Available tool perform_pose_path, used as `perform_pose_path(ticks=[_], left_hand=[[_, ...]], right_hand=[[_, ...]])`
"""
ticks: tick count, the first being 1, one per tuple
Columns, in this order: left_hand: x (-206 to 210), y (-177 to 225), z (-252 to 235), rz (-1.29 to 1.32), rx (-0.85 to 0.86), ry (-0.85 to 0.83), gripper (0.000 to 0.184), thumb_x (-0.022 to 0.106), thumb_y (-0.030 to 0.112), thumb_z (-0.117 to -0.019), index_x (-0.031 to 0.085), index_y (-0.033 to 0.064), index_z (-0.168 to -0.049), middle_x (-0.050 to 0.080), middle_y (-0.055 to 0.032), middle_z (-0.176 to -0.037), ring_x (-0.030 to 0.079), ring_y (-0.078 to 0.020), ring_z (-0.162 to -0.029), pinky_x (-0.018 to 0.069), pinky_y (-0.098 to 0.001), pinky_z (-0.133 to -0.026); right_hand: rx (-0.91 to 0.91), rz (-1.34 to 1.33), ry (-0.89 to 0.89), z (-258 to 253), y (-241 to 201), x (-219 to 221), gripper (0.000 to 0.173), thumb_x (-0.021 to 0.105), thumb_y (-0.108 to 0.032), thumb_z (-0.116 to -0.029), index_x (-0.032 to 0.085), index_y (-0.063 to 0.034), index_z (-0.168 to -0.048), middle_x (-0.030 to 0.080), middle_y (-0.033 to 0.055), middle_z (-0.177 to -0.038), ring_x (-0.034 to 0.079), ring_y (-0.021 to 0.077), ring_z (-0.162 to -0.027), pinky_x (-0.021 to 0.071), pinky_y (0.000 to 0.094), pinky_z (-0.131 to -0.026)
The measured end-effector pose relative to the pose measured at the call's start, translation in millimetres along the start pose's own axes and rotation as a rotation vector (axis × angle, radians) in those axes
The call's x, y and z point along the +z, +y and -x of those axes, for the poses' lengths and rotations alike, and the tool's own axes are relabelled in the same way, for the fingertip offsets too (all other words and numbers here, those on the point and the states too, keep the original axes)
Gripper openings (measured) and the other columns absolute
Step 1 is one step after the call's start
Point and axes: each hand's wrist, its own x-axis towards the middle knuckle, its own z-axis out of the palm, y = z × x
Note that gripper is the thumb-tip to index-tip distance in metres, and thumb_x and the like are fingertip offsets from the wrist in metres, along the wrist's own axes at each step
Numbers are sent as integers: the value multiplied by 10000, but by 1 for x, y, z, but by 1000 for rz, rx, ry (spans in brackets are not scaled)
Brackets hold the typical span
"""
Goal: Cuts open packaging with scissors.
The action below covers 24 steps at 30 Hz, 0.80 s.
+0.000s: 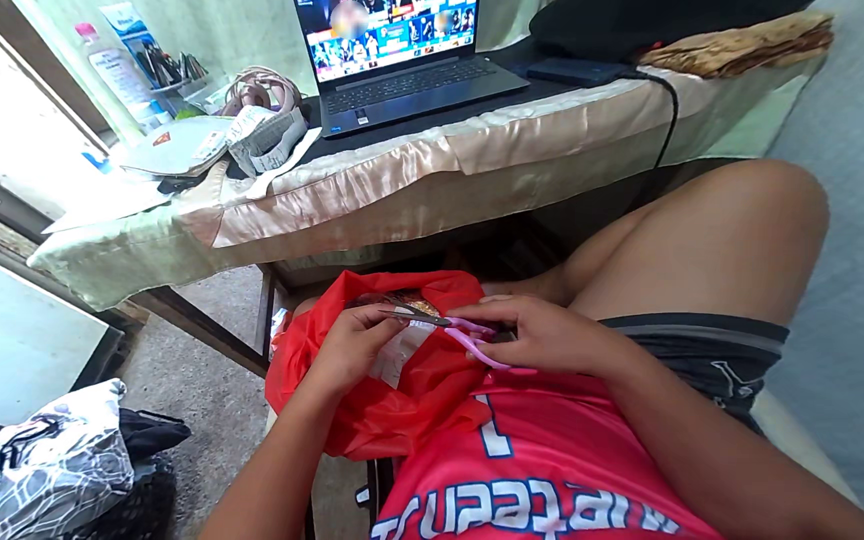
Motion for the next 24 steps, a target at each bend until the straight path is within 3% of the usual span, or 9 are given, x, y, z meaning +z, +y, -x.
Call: perform_pose_path(ticks=[6, 17, 24], left_hand=[[0, 0, 0, -6, -5, 5, 162, 630, 134, -1006, 773, 58, -1005, 743, -24, -951, 681, -86, -885, 567, -292, -821], [0, -1, 0, -27, -6, -5, 211, 635, 205, -1020, 756, 62, -923, 711, -14, -850, 657, -88, -791, 558, -290, -760], [0, -1, -1, 2, 1, 2, 164, 623, 120, -1007, 771, 50, -999, 742, -26, -951, 682, -88, -884, 568, -294, -825]], right_hand=[[18, 18, -5, 0, -1, -1, 455, 701, -404, -950, 666, -248, -1376, 685, -27, -1238, 625, 41, -1116, 526, 280, -978], [54, 27, 6, -1, -3, -3, 351, 660, -290, -1001, 685, -237, -1348, 719, -39, -1168, 664, 23, -1022, 554, 257, -930], [13, 14, -31, -1, -3, -1, 488, 713, -397, -943, 647, -229, -1396, 678, -13, -1257, 626, 40, -1122, 526, 269, -981]])
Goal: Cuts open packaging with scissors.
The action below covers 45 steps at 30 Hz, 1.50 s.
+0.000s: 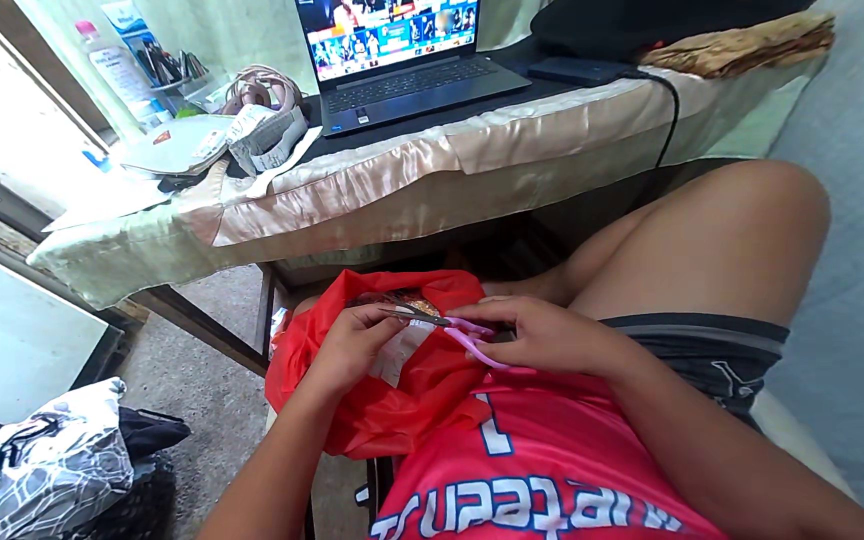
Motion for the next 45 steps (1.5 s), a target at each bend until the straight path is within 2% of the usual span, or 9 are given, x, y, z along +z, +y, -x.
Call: perform_pose_path(ticks=[9, 13, 16, 20, 23, 31, 34, 39, 45], left_hand=[[0, 1, 1, -16, -6, 3, 167, 642, 159, -1009, 767, 49, -1001, 742, -29, -948, 685, -91, -877, 573, -296, -822], [0, 1, 1, -39, -1, 6, 181, 650, 182, -1009, 759, 60, -933, 721, -9, -868, 660, -73, -801, 556, -279, -767], [-1, 1, 1, -40, 4, -11, 197, 641, 201, -1019, 765, 64, -952, 721, -11, -870, 659, -78, -797, 557, -277, -757], [0, 1, 1, -36, 4, -2, 176, 636, 169, -1016, 765, 56, -977, 727, -15, -897, 663, -77, -819, 553, -272, -770], [1, 2, 1, -27, 5, 4, 151, 629, 109, -1005, 766, 48, -1027, 738, -18, -918, 674, -71, -839, 560, -262, -784], [1, 1, 1, -50, 8, 0, 155, 633, 122, -1007, 768, 48, -1022, 742, -15, -929, 677, -69, -861, 558, -262, -809], [0, 0, 1, -70, 8, 2, 165, 642, 158, -1010, 765, 55, -972, 733, -13, -900, 670, -71, -833, 555, -267, -788], [1, 2, 1, -79, 8, -12, 198, 630, 191, -1024, 760, 57, -956, 726, -14, -884, 670, -79, -822, 561, -276, -787], [1, 1, 1, -54, 10, -5, 151, 632, 114, -1007, 766, 47, -1027, 743, -17, -933, 683, -74, -867, 566, -274, -825]], right_hand=[[29, 63, 20, 0, -4, -2, 432, 670, -355, -981, 648, -249, -1399, 683, -10, -1249, 633, 48, -1112, 527, 282, -983], [30, 72, 41, 0, -3, -2, 388, 659, -336, -996, 670, -243, -1372, 703, -16, -1212, 650, 48, -1079, 534, 282, -975], [44, 58, 53, 0, -2, -1, 351, 652, -306, -1005, 687, -239, -1348, 722, -33, -1171, 668, 37, -1042, 551, 274, -958], [36, 13, 28, 1, -1, -1, 424, 693, -346, -971, 662, -235, -1378, 696, -23, -1216, 658, 34, -1041, 560, 259, -917], [12, 4, 7, 2, -2, -1, 505, 712, -406, -941, 640, -217, -1404, 676, -1, -1248, 630, 49, -1104, 534, 273, -960], [13, 34, 17, 2, -1, 0, 464, 689, -402, -953, 656, -244, -1388, 687, -24, -1204, 629, 41, -1083, 528, 273, -955], [26, 39, 23, 2, -1, -1, 419, 671, -365, -982, 661, -243, -1383, 696, -27, -1215, 646, 34, -1076, 543, 275, -960], [50, 34, 48, 1, -1, -1, 347, 670, -293, -994, 692, -227, -1335, 728, -41, -1112, 670, 28, -962, 562, 259, -894], [16, 8, -7, 2, -1, 0, 487, 708, -414, -942, 649, -235, -1391, 681, -21, -1235, 629, 37, -1102, 532, 275, -968]])
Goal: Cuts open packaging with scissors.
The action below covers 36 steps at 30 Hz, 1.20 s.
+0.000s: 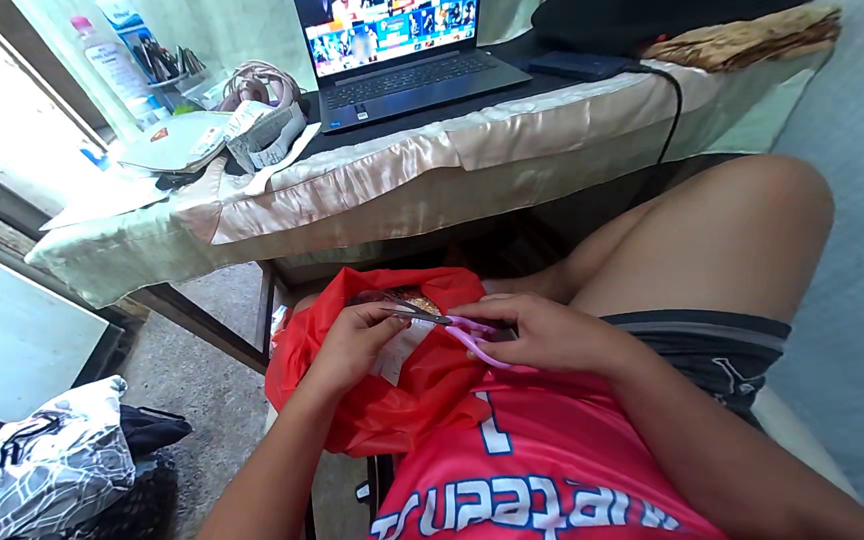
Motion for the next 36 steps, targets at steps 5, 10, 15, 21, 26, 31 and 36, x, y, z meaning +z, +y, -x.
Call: perform_pose_path(ticks=[5, 10, 15, 21, 26, 31, 36], left_hand=[[0, 0, 0, -5, -9, 8, 150, 634, 112, -1005, 768, 48, -1030, 745, -19, -927, 683, -72, -860, 565, -271, -816], [0, 0, 0, -14, -15, 8, 156, 644, 147, -1008, 764, 49, -992, 738, -11, -915, 680, -75, -855, 566, -275, -815], [0, 0, 0, -32, -17, 1, 187, 640, 184, -1018, 753, 53, -947, 724, -8, -874, 667, -75, -812, 559, -268, -776], [0, -1, 0, -18, -7, -1, 170, 636, 160, -1017, 759, 51, -974, 733, -14, -909, 672, -74, -843, 560, -268, -800], [0, 1, 1, -1, -13, 2, 144, 629, 91, -1002, 761, 47, -1036, 742, -11, -925, 681, -64, -857, 564, -258, -811], [0, 0, 0, -7, 3, -8, 153, 636, 129, -1009, 770, 59, -1026, 742, -7, -927, 674, -63, -854, 555, -256, -799], [0, 0, 0, -22, -3, 0, 157, 642, 149, -1010, 769, 57, -1000, 738, -6, -912, 672, -63, -844, 555, -259, -799]], right_hand=[[5, 20, 7, 0, -1, 1, 483, 704, -415, -941, 649, -247, -1391, 684, -22, -1213, 629, 44, -1088, 532, 284, -962], [1, 48, 19, 0, -1, 0, 424, 666, -362, -982, 654, -245, -1389, 697, -21, -1196, 642, 42, -1068, 536, 282, -957], [20, 52, 25, 0, 0, -1, 376, 652, -324, -1002, 667, -258, -1372, 713, -48, -1179, 657, 25, -1033, 547, 277, -947], [27, 14, 20, 0, 0, -1, 395, 684, -331, -977, 671, -242, -1362, 706, -33, -1183, 658, 37, -1033, 557, 276, -928], [-8, 3, 9, 0, -1, 0, 470, 712, -401, -937, 663, -233, -1373, 688, -23, -1203, 636, 38, -1064, 540, 270, -934], [-7, 27, 9, 0, 0, -1, 444, 692, -381, -958, 662, -239, -1378, 690, -24, -1204, 637, 37, -1060, 539, 274, -938], [6, 47, 18, 0, -2, -2, 414, 680, -357, -974, 666, -247, -1373, 695, -22, -1203, 644, 41, -1059, 540, 273, -948]])
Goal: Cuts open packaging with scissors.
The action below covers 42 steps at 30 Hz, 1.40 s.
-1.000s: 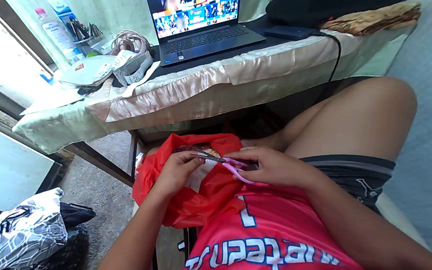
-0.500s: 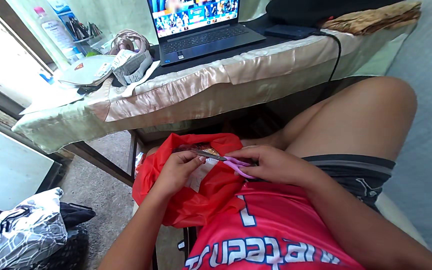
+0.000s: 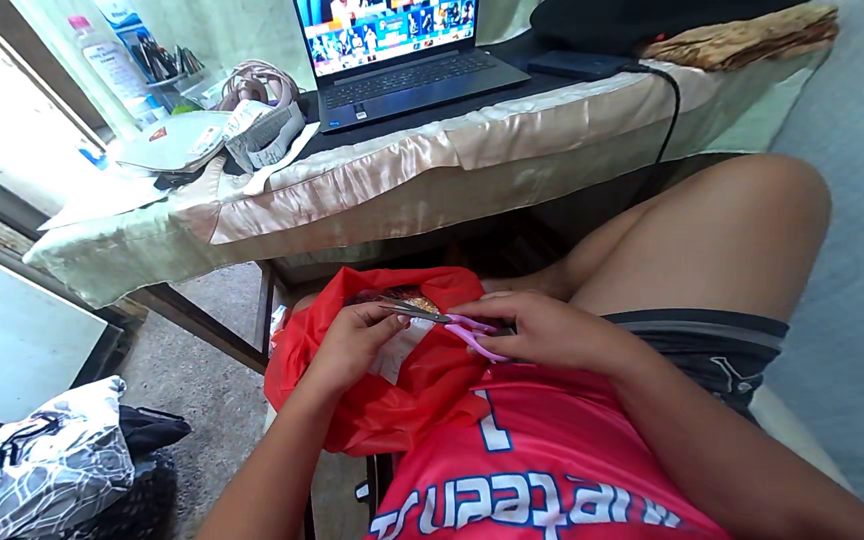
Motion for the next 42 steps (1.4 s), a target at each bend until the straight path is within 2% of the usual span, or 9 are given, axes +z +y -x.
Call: perform_pose_path(ticks=[3, 7, 11, 16, 25, 30, 34, 39, 42], left_hand=[[0, 0, 0, -23, -7, 9, 176, 647, 179, -1012, 756, 63, -937, 726, 3, -871, 660, -59, -804, 549, -255, -768], [-1, 1, 0, -22, -12, -6, 189, 643, 195, -1018, 758, 63, -948, 730, -5, -884, 667, -68, -812, 555, -262, -774], [0, 0, 0, 1, 3, -10, 150, 638, 130, -1007, 767, 55, -1019, 740, -9, -922, 676, -68, -852, 559, -263, -807], [1, 0, 0, 15, -7, -1, 141, 633, 91, -998, 763, 48, -1035, 740, -9, -915, 679, -64, -847, 564, -259, -807], [1, 0, 0, -1, -1, -6, 159, 643, 151, -1011, 765, 53, -983, 734, -6, -899, 670, -65, -834, 559, -264, -800], [0, 0, 0, -21, -8, -10, 179, 644, 176, -1015, 758, 58, -943, 725, -2, -867, 661, -62, -797, 553, -255, -769], [-1, -2, -1, -19, -5, -36, 198, 628, 194, -1027, 755, 59, -960, 729, -4, -893, 662, -66, -801, 552, -254, -762], [-2, -5, -3, 75, 7, -89, 233, 538, 169, -1070, 709, 15, -1040, 734, -53, -947, 659, -114, -739, 567, -275, -707], [-3, -6, -4, 78, 12, -78, 211, 545, 155, -1063, 705, 17, -1060, 729, -48, -954, 651, -109, -737, 558, -266, -690]], right_hand=[[33, 18, 5, 0, -2, -1, 379, 668, -339, -990, 675, -255, -1359, 705, -38, -1182, 653, 33, -1033, 547, 272, -938], [53, 5, 17, -1, 0, 0, 330, 665, -297, -998, 693, -254, -1324, 727, -52, -1097, 672, 25, -944, 570, 262, -877], [5, -7, -24, 1, 0, -1, 434, 682, -371, -968, 654, -235, -1379, 686, -16, -1219, 641, 46, -1065, 541, 286, -945], [-8, -14, -31, 1, -1, 0, 468, 696, -390, -950, 650, -222, -1383, 680, -7, -1233, 626, 57, -1112, 523, 300, -983], [8, 25, -10, 1, 1, 0, 397, 664, -349, -987, 661, -256, -1373, 697, -32, -1196, 645, 40, -1044, 542, 288, -939], [18, -4, -4, 0, 3, 1, 357, 668, -313, -994, 677, -244, -1345, 718, -47, -1132, 666, 27, -980, 561, 261, -904], [25, -29, 18, 0, 5, 2, 324, 666, -295, -998, 694, -248, -1317, 732, -67, -1072, 670, 15, -936, 565, 245, -874], [25, -92, 17, -3, 8, 7, 369, 691, -313, -977, 677, -220, -1333, 720, -40, -1139, 668, 31, -974, 563, 260, -886], [25, -88, 25, -5, 8, 7, 409, 705, -335, -965, 663, -218, -1354, 698, -23, -1192, 653, 45, -1027, 549, 271, -923]])
